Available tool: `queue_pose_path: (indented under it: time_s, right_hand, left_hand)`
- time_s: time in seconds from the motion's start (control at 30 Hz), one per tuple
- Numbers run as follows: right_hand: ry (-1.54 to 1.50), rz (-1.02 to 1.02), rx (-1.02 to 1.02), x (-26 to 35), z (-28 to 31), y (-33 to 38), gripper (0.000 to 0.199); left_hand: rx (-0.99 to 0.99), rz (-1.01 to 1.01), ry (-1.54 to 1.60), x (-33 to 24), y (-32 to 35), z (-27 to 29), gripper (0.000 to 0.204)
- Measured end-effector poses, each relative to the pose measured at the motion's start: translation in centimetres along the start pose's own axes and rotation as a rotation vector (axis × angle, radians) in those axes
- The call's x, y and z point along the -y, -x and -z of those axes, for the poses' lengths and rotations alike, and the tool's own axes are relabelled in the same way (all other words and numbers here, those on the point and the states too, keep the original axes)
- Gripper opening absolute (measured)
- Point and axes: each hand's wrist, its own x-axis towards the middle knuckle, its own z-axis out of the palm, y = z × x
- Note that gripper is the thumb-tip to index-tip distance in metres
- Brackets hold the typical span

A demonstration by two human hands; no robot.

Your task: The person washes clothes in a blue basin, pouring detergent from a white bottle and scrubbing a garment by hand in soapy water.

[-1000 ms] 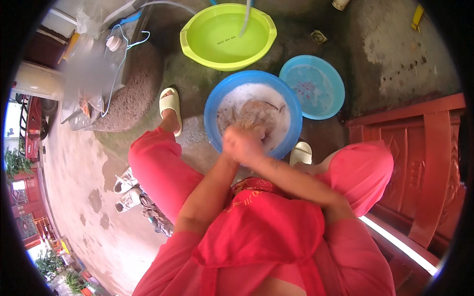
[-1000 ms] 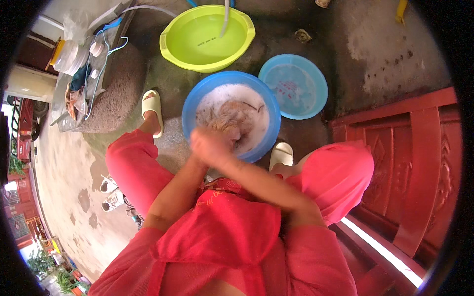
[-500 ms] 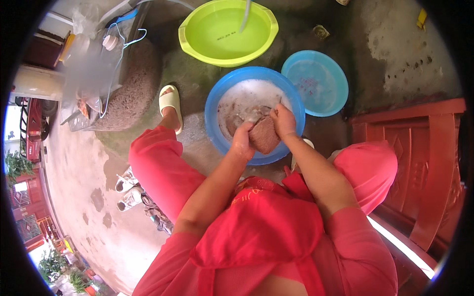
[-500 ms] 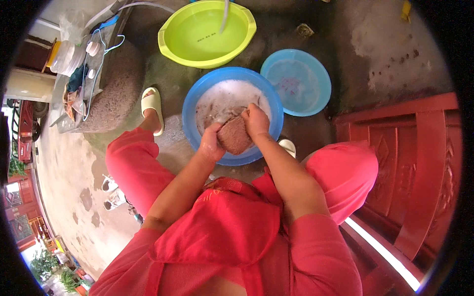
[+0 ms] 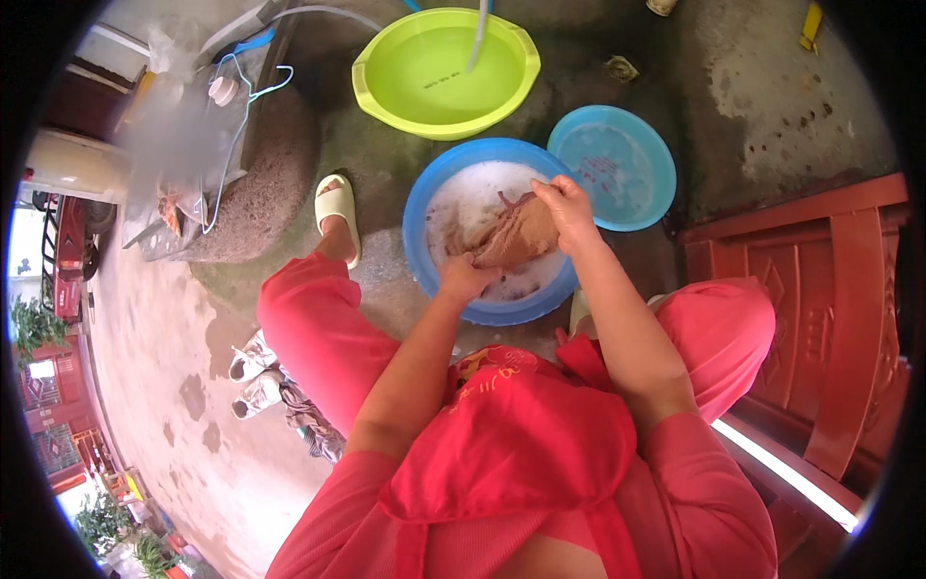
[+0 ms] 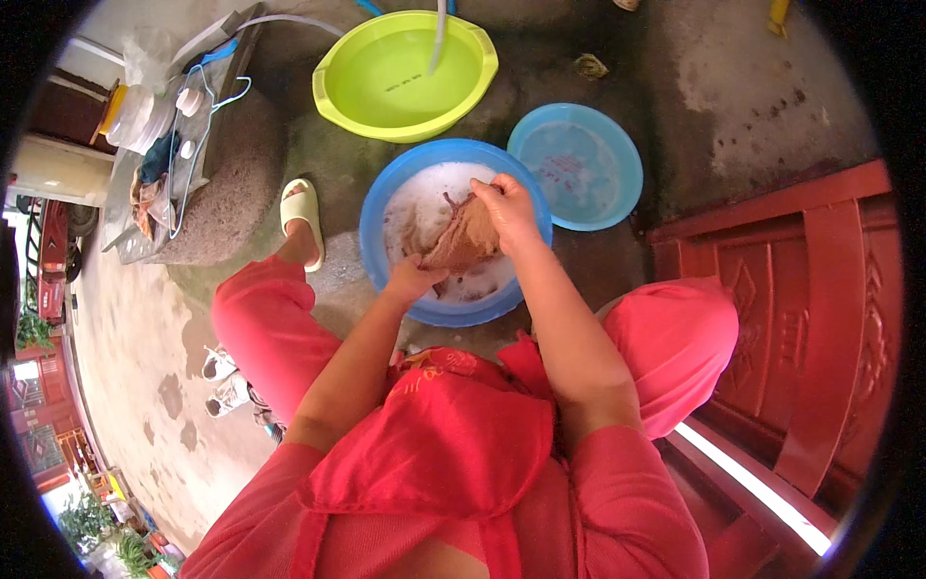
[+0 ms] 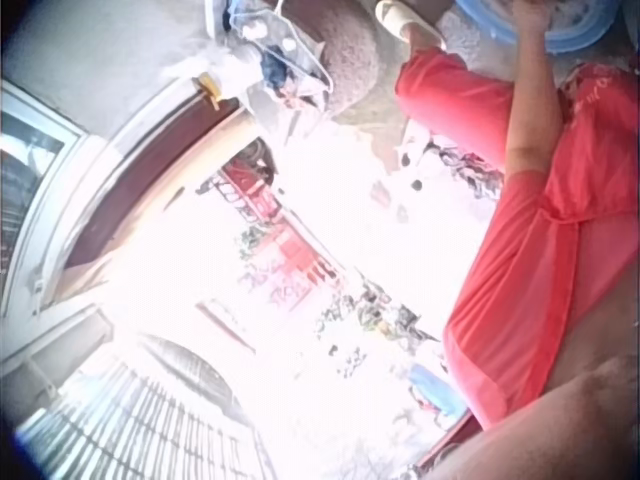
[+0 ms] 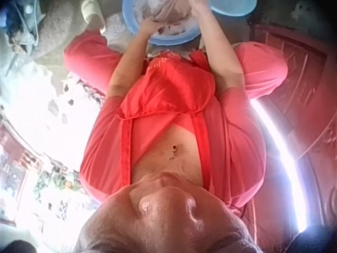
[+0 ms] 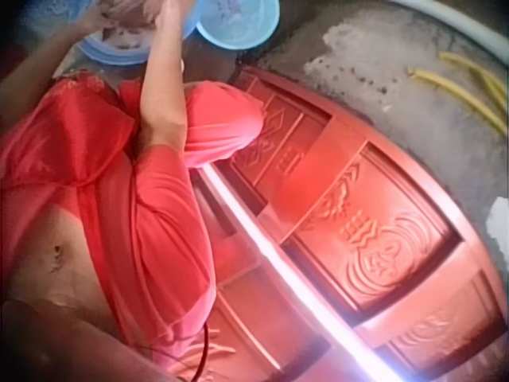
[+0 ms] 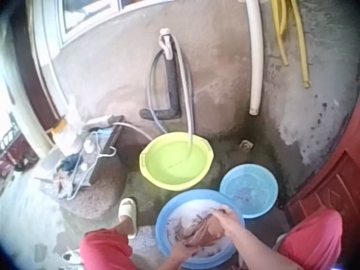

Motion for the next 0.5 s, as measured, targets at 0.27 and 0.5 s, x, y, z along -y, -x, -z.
queue_pose_path:
  time_s: [0.27, 0.5]
  right_hand:
    - [0.22, -0.103, 0.657, 0.0, -4.4, 4.9, 0.012]
    - [0.344, -0.369, 0.373, -1.4, -0.4, 1.8, 0.027]
  left_hand:
    - [-0.078, -0.514, 0.182, -0.2, 0.2, 0.4, 0.051]
    - [0.281, -0.439, 0.459, -2.9, 3.8, 1.9, 0.035]
